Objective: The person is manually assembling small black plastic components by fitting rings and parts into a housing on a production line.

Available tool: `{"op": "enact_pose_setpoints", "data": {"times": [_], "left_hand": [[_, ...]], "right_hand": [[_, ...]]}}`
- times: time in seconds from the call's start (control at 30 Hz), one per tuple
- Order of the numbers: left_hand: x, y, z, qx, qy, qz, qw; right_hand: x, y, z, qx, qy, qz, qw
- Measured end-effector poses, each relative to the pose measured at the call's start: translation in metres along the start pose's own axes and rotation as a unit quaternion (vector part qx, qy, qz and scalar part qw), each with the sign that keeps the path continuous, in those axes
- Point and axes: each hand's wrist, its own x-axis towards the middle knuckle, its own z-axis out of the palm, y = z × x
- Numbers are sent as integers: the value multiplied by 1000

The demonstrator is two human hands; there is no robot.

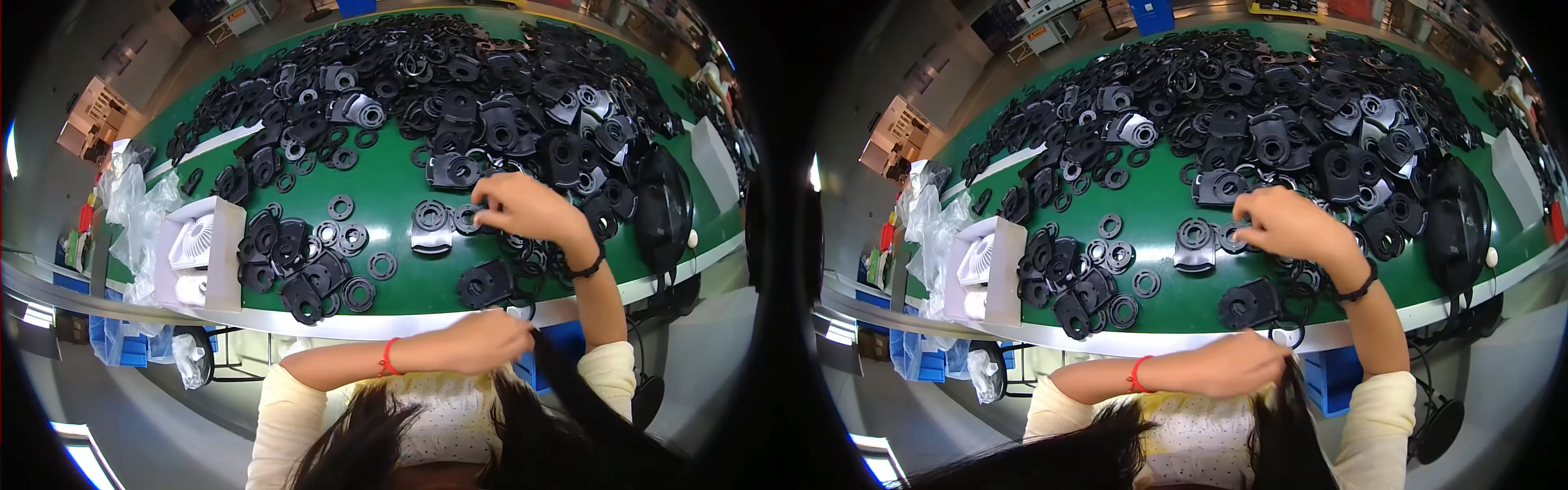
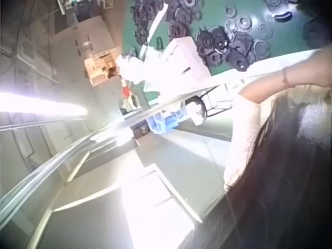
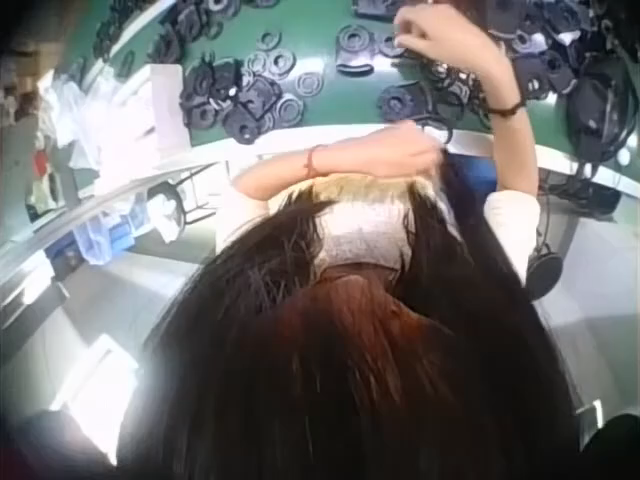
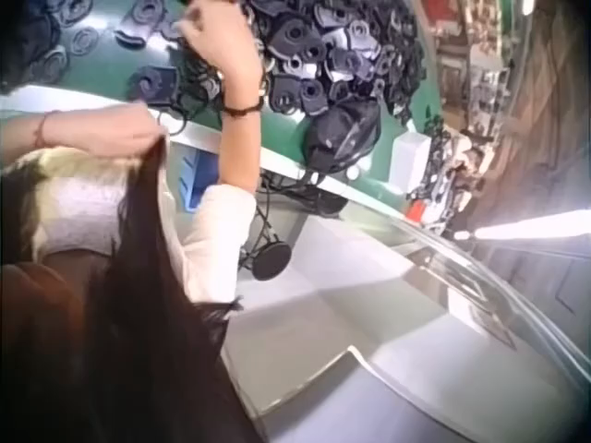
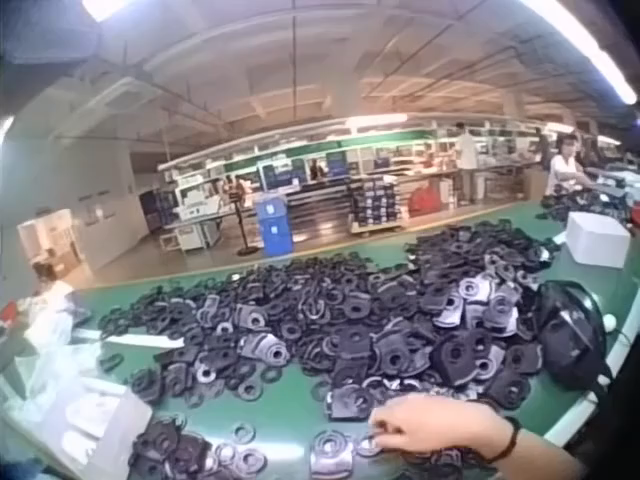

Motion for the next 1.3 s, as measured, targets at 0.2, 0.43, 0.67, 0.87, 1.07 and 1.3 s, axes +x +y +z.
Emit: {"op": "enact_pose_setpoints", "data": {"times": [0.2, 0.43, 0.67, 0.87, 1.07, 1.3], "left_hand": [[-2, -22, -49, 78, 125, -7, 989], [-19, -19, -103, 271, 349, -176, 880], [-12, -58, -101, 373, 371, -209, 824], [-15, -75, -112, 252, 383, -157, 875], [-23, -35, -111, -155, 91, -17, 984], [-15, -39, -78, -5, -54, 12, 998]], "right_hand": [[1, -7, 31, -94, 44, -25, 994], [-3, 0, 27, -65, 63, -24, 996], [-19, 6, -1, -22, 22, 22, 999], [-24, 18, 11, -55, -38, 60, 996], [-8, 7, 39, -24, 145, -32, 989], [-7, 6, 39, 5, 105, -104, 989]]}}
